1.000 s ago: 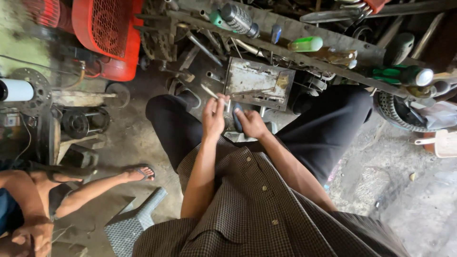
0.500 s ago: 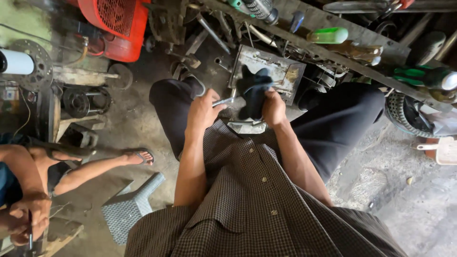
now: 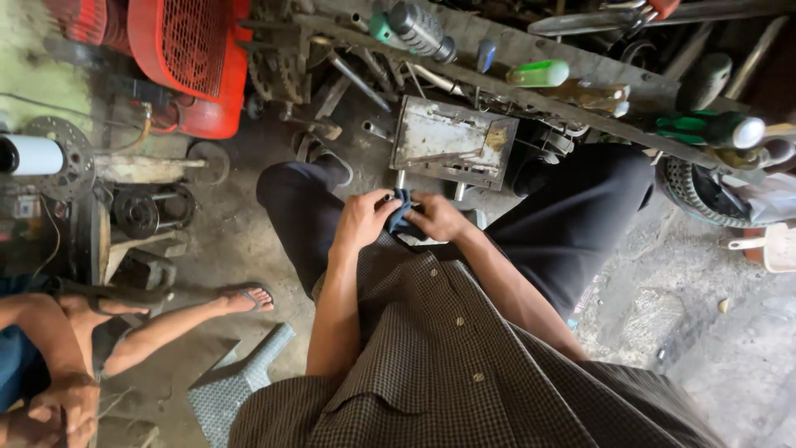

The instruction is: The person sits on the floor and cleans a small metal rod using a dark cloth. They repeatedly wipe the rod and then place it on a nearby metal rack before picking up another rod to continue the cleaning process.

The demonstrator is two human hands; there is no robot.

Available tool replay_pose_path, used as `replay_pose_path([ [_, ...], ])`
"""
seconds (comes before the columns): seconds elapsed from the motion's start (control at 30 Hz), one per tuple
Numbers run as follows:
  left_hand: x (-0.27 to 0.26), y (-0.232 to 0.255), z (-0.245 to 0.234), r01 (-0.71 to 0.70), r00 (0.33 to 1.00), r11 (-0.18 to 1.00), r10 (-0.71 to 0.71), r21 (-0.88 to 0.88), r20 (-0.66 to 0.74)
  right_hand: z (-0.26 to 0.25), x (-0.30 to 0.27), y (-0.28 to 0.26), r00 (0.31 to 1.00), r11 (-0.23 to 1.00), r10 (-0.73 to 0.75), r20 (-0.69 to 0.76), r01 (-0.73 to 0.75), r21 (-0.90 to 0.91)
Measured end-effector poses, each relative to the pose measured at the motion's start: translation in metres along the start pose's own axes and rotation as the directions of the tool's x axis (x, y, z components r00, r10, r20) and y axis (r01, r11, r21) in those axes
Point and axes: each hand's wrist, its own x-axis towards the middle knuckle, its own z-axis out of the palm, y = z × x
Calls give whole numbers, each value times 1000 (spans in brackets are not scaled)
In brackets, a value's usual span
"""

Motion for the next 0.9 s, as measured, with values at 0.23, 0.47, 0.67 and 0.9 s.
replay_pose_path([
  [0.23, -2, 13, 10, 264, 958, 957, -275, -124, -80, 6, 3, -10, 980, 905, -178, -89, 128, -406],
  [0.47, 1, -21, 37, 379, 885, 922, -336, 79, -323, 21, 2, -26, 971, 847, -23, -239, -108, -521],
  [0.67, 12, -29, 18, 172, 969, 841, -239, -513, -67, 8, 5, -9, 970, 906, -193, -148, 118, -408],
  [0.9, 35, -9, -3, 223, 973, 824, -159, -520, 165, 14, 13, 7, 993, 993, -52, -104, 63, 98],
])
